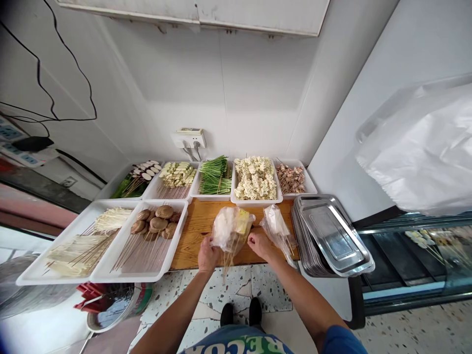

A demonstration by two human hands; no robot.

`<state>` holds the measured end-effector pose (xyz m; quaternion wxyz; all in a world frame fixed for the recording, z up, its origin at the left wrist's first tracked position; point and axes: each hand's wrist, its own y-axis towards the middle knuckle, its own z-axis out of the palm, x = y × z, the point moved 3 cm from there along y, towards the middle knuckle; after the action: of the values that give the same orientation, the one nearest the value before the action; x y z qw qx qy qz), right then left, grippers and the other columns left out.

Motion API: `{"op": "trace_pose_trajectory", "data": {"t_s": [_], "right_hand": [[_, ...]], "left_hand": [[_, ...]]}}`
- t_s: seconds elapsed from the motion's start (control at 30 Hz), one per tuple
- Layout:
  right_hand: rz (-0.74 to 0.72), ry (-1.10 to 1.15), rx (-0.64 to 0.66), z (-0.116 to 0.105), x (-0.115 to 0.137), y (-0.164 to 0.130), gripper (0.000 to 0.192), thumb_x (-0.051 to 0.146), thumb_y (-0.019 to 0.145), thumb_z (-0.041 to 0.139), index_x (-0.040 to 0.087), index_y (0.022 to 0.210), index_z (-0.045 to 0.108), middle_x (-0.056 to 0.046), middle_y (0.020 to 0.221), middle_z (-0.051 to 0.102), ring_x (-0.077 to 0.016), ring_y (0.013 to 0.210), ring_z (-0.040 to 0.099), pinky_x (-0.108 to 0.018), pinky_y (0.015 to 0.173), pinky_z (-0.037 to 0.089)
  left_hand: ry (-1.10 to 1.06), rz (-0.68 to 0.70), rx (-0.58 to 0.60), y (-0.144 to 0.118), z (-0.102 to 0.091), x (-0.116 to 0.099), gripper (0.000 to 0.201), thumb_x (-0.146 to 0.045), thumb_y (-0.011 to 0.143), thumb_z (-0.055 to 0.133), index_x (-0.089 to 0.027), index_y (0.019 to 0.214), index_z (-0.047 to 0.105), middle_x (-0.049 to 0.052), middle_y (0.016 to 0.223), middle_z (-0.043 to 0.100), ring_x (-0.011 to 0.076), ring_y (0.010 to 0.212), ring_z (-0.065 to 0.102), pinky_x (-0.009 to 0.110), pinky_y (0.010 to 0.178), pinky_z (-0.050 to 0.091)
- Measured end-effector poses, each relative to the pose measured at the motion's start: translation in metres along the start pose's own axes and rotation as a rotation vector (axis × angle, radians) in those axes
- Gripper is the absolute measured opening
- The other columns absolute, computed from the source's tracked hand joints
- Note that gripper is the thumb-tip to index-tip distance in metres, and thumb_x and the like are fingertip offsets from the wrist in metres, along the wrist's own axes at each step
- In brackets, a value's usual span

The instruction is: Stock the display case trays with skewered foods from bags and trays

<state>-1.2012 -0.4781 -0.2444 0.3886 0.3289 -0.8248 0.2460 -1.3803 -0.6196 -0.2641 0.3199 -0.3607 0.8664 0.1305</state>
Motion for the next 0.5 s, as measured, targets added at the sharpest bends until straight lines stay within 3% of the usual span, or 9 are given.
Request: {"op": "trace_pose_trajectory", "data": {"t_s": [0.13,0.27,0.33,0.43,0.5], "right_hand": [[-0.139,-0.058,0.036,0.026,0.017,-0.001,0.018,0.031,0.067,0.066,0.022,0.083,0.065,-0.005,0.087,0.061,-0.0169,0.071,0.054,-0.029,0.067,0.042],[-0.126,-0.127,-0.070,0.061,0.035,0.001,0.004,0.021,0.070,0.061,0.020,0.073,0.060,-0.007,0.084,0.061,-0.0209,0.083,0.055,-0.030,0.073,0.040],[-0.037,-0.135,-0.165,0.064,0.033,0.001,0.006,0.019,0.075,0.052,0.020,0.071,0.056,-0.006,0.078,0.060,-0.0189,0.075,0.054,-0.029,0.069,0.039],[0.000,-0.195,-0.232,0.052,0.026,-0.001,0.011,0.019,0.079,0.045,0.020,0.076,0.055,-0.007,0.074,0.059,-0.0185,0.070,0.054,-0.029,0.068,0.039],[-0.065,-0.252,-0.242,0.043,0.026,-0.003,0.014,0.014,0.077,0.043,0.019,0.081,0.055,-0.008,0.079,0.060,-0.0199,0.077,0.055,-0.029,0.072,0.039]], "left_hand": [[0.001,0.199,-0.029,-0.005,-0.004,-0.007,0.024,-0.008,0.073,0.042,-0.015,0.089,0.058,0.012,0.099,0.055,0.0222,0.095,0.053,0.032,0.086,0.041],[-0.048,0.223,-0.026,-0.005,-0.006,-0.024,0.022,-0.018,0.077,0.048,-0.020,0.093,0.063,0.009,0.104,0.059,0.0258,0.101,0.050,0.039,0.089,0.037],[-0.205,0.112,-0.052,-0.002,-0.011,-0.024,0.022,-0.027,0.081,0.047,-0.021,0.093,0.064,0.008,0.098,0.063,0.0255,0.096,0.052,0.040,0.087,0.038],[-0.654,-0.238,-0.107,0.001,-0.019,-0.009,0.027,-0.036,0.077,0.053,-0.017,0.095,0.059,0.008,0.085,0.063,0.0210,0.080,0.057,0.034,0.075,0.044],[-0.974,-0.382,0.038,-0.001,-0.016,-0.002,0.036,-0.035,0.069,0.062,-0.016,0.099,0.056,0.008,0.088,0.064,0.0192,0.079,0.059,0.032,0.074,0.047]]}}
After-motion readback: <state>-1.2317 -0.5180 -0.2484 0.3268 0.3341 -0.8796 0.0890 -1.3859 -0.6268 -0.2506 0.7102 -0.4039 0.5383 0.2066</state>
